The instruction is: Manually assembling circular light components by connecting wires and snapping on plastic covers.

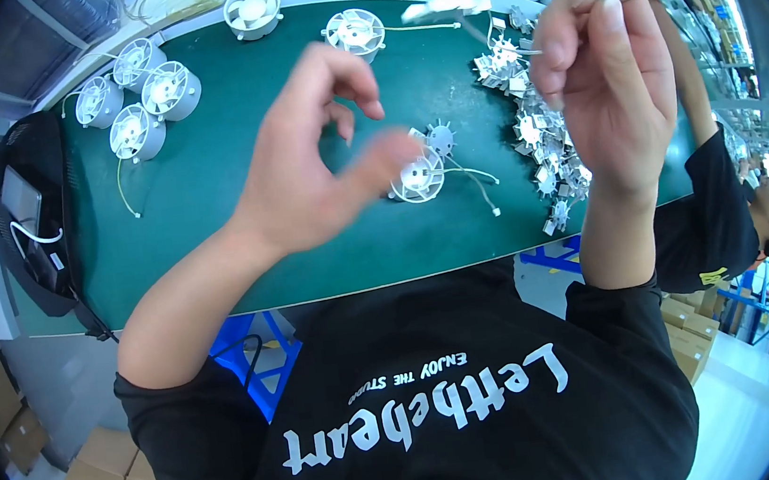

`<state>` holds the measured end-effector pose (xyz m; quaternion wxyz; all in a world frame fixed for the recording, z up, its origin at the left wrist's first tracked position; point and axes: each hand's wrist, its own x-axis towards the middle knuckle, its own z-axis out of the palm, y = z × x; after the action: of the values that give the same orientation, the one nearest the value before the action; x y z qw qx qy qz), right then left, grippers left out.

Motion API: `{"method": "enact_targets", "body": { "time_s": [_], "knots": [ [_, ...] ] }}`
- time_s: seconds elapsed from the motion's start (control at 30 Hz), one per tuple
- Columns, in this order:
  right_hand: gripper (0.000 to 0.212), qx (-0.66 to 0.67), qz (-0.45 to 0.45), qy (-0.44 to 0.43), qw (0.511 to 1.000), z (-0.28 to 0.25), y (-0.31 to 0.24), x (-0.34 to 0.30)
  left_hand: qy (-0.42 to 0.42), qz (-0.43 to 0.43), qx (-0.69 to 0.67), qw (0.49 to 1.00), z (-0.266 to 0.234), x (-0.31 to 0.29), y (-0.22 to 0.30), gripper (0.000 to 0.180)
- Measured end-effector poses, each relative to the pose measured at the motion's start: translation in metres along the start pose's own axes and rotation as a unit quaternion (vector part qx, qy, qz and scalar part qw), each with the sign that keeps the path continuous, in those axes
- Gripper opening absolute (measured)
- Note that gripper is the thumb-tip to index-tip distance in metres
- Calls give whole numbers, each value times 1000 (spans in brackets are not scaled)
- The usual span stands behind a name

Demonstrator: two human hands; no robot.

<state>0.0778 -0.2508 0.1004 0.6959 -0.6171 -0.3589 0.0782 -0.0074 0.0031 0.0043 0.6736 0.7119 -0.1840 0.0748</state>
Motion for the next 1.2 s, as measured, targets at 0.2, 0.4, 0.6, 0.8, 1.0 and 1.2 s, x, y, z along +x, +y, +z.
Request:
{"method": "enact_targets", "body": {
  "time_s": [0.2,0.4,0.6,0.8,1.0,1.2],
  "knots": [
    [22,-25,-28,-80,996,48,3,3,-75,-180,-428,882,-2,10,19,74],
    [26,-22,-24,-144,989,57,-7,-6,-289,-247,-499,779,-18,9,19,68],
    [25,-100,-43,-142,984,29,-13,-33,-268,-237,-453,817,-21,11,14,49],
    [22,-134,-54,-91,985,12,-5,-47,-171,-200,-352,898,-12,10,13,46],
    [30,-370,-98,-85,920,22,-9,-41,-160,-166,-299,926,-9,11,11,67],
    [49,-483,-158,-154,847,43,-5,-32,-128,-237,-330,905,-5,7,19,79]
  ]
}}
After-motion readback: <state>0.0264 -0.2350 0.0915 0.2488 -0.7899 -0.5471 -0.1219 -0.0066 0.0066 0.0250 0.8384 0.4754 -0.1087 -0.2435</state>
